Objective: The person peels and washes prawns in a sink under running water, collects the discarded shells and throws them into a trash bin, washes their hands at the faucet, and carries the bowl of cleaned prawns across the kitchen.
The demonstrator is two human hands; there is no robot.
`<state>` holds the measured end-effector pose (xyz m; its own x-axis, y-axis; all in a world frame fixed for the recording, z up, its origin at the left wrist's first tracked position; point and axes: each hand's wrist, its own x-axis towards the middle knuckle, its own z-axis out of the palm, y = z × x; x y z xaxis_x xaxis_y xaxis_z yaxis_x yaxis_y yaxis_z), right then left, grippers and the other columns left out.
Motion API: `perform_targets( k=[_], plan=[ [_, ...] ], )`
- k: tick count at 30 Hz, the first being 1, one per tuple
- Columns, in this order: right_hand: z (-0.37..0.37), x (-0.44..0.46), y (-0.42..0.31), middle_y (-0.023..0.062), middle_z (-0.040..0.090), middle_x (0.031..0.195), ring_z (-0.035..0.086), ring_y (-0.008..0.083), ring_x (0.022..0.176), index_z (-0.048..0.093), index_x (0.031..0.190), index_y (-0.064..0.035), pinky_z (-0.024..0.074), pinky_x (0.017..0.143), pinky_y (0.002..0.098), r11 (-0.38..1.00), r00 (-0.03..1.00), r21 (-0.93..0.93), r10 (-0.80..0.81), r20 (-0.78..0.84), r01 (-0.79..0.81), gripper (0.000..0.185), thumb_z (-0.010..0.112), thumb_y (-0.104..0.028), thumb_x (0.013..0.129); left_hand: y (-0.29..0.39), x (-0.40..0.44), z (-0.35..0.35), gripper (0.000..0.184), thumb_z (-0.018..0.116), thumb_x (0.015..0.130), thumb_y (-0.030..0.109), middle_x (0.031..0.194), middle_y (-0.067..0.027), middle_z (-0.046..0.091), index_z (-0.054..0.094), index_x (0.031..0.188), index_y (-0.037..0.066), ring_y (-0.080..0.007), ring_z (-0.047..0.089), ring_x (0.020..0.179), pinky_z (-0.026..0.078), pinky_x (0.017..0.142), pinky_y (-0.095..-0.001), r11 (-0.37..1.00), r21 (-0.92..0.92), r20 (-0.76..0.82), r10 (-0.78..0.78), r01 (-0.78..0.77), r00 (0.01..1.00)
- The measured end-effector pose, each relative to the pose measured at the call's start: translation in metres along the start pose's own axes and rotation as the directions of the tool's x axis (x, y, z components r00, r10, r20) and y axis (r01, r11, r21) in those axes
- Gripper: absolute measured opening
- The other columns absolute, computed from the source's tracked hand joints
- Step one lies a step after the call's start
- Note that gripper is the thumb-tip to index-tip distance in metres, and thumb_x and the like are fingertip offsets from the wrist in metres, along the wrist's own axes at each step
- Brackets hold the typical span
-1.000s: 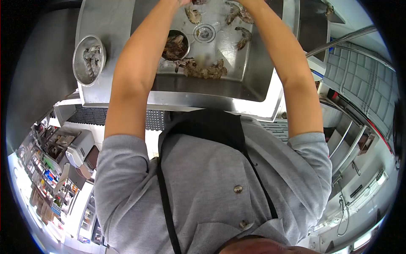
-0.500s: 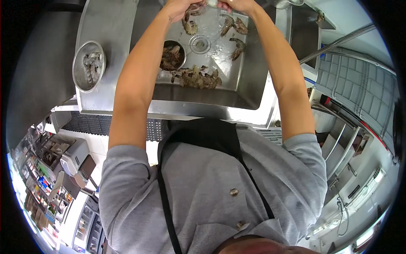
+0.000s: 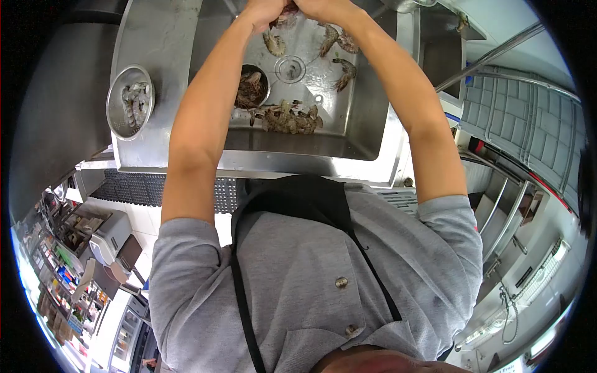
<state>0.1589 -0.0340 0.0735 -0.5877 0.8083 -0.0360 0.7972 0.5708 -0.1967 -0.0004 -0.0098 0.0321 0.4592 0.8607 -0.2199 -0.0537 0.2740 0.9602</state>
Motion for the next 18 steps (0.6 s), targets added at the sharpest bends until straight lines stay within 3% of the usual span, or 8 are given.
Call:
perform_targets(
  k=[4, 6, 8, 9, 11, 12, 14, 18],
  plan=[
    [0.02, 0.001, 0.016, 0.026, 0.064, 0.085, 0.064, 0.0399, 0.083, 0.065, 0.085, 0.004, 0.0505, 0.072, 0.0463, 0.996, 0.999, 0.084, 0.018, -0.039, -0.014, 0.024, 0.056, -0.018, 0.083, 0.005, -0.011, 0.003, 0.026, 0.055, 0.089, 0.001, 0.098, -0.0142, 0.063, 0.054, 0.115, -0.001, -0.02, 0.063, 0.086, 0.053, 0.072, -0.0318, 0.988, 0.156, -0.003, -0.001, 0.001, 1.0],
    [0.034, -0.006, 0.016, 0.0265, 0.064, 0.087, 0.063, 0.0408, 0.085, 0.064, 0.088, 0.0041, 0.0503, 0.074, 0.0467, 0.986, 0.996, 0.155, 0.071, -0.059, -0.061, 0.022, 0.055, -0.016, 0.083, 0.017, -0.024, 0.013, 0.026, 0.056, 0.088, 0.001, 0.095, -0.0138, 0.064, 0.055, 0.114, -0.001, -0.0194, 0.063, 0.084, 0.053, 0.07, -0.0314, 0.995, 0.088, -0.032, -0.036, 0.039, 0.999],
    [0.032, -0.014, 0.017, 0.0275, 0.063, 0.09, 0.061, 0.0429, 0.089, 0.062, 0.094, 0.0038, 0.0492, 0.076, 0.0482, 0.933, 0.969, 0.336, 0.189, -0.157, -0.128, 0.023, 0.051, -0.013, 0.083, 0.02, -0.018, 0.014, 0.026, 0.058, 0.087, 0.001, 0.093, -0.0134, 0.065, 0.055, 0.113, -0.001, -0.0188, 0.063, 0.083, 0.053, 0.068, -0.0309, 0.998, 0.015, -0.059, -0.054, 0.055, 0.997],
    [0.028, -0.017, 0.015, 0.0275, 0.063, 0.09, 0.061, 0.0429, 0.089, 0.062, 0.094, 0.0038, 0.0492, 0.076, 0.0482, 0.934, 0.97, 0.334, 0.186, -0.159, -0.125, 0.023, 0.051, -0.013, 0.083, 0.013, -0.013, 0.01, 0.026, 0.059, 0.087, 0.001, 0.091, -0.0132, 0.065, 0.056, 0.112, 0.0, -0.0188, 0.063, 0.08, 0.052, 0.067, -0.0309, 0.997, 0.067, -0.083, -0.042, 0.047, 0.996],
    [0.021, -0.016, 0.011, 0.0277, 0.063, 0.091, 0.06, 0.0438, 0.092, 0.061, 0.096, 0.0034, 0.0484, 0.078, 0.0491, 0.839, 0.955, 0.517, 0.27, -0.124, -0.17, 0.024, 0.049, -0.013, 0.083, 0.006, -0.008, 0.003, 0.026, 0.06, 0.086, 0.001, 0.089, -0.013, 0.065, 0.056, 0.112, 0.0, -0.0188, 0.063, 0.078, 0.052, 0.065, -0.0309, 0.991, 0.125, -0.115, -0.022, 0.037, 0.993],
    [0.018, -0.016, 0.008, 0.0277, 0.063, 0.091, 0.06, 0.0438, 0.092, 0.061, 0.096, 0.0034, 0.0484, 0.078, 0.0491, 0.839, 0.955, 0.518, 0.267, -0.127, -0.166, 0.024, 0.049, -0.013, 0.083, 0.005, -0.008, 0.004, 0.024, 0.059, 0.087, 0.001, 0.089, -0.0133, 0.065, 0.056, 0.111, 0.0, -0.0191, 0.063, 0.076, 0.052, 0.064, -0.0312, 0.967, 0.254, -0.149, 0.007, 0.032, 0.989],
    [0.016, -0.017, 0.004, 0.0276, 0.064, 0.092, 0.061, 0.043, 0.092, 0.061, 0.099, 0.0033, 0.0486, 0.078, 0.0485, 0.899, 0.983, 0.435, 0.03, -0.182, 0.054, 0.025, 0.047, -0.013, 0.085, 0.002, -0.006, 0.006, 0.023, 0.058, 0.087, 0.0, 0.089, -0.0136, 0.065, 0.057, 0.11, 0.0, -0.0193, 0.063, 0.075, 0.052, 0.062, -0.0315, 0.924, 0.382, -0.171, 0.037, 0.031, 0.985],
    [0.011, -0.014, -0.002, 0.0278, 0.064, 0.094, 0.061, 0.0423, 0.093, 0.06, 0.1, 0.0033, 0.0483, 0.079, 0.0483, 0.941, 0.98, 0.316, 0.164, -0.11, -0.122, 0.026, 0.046, -0.013, 0.086, -0.009, 0.009, 0.011, 0.02, 0.055, 0.088, 0.0, 0.09, -0.0136, 0.065, 0.056, 0.108, 0.001, -0.02, 0.063, 0.076, 0.051, 0.061, -0.0314, 0.961, 0.278, -0.171, 0.041, 0.009, 0.984]
  ],
)
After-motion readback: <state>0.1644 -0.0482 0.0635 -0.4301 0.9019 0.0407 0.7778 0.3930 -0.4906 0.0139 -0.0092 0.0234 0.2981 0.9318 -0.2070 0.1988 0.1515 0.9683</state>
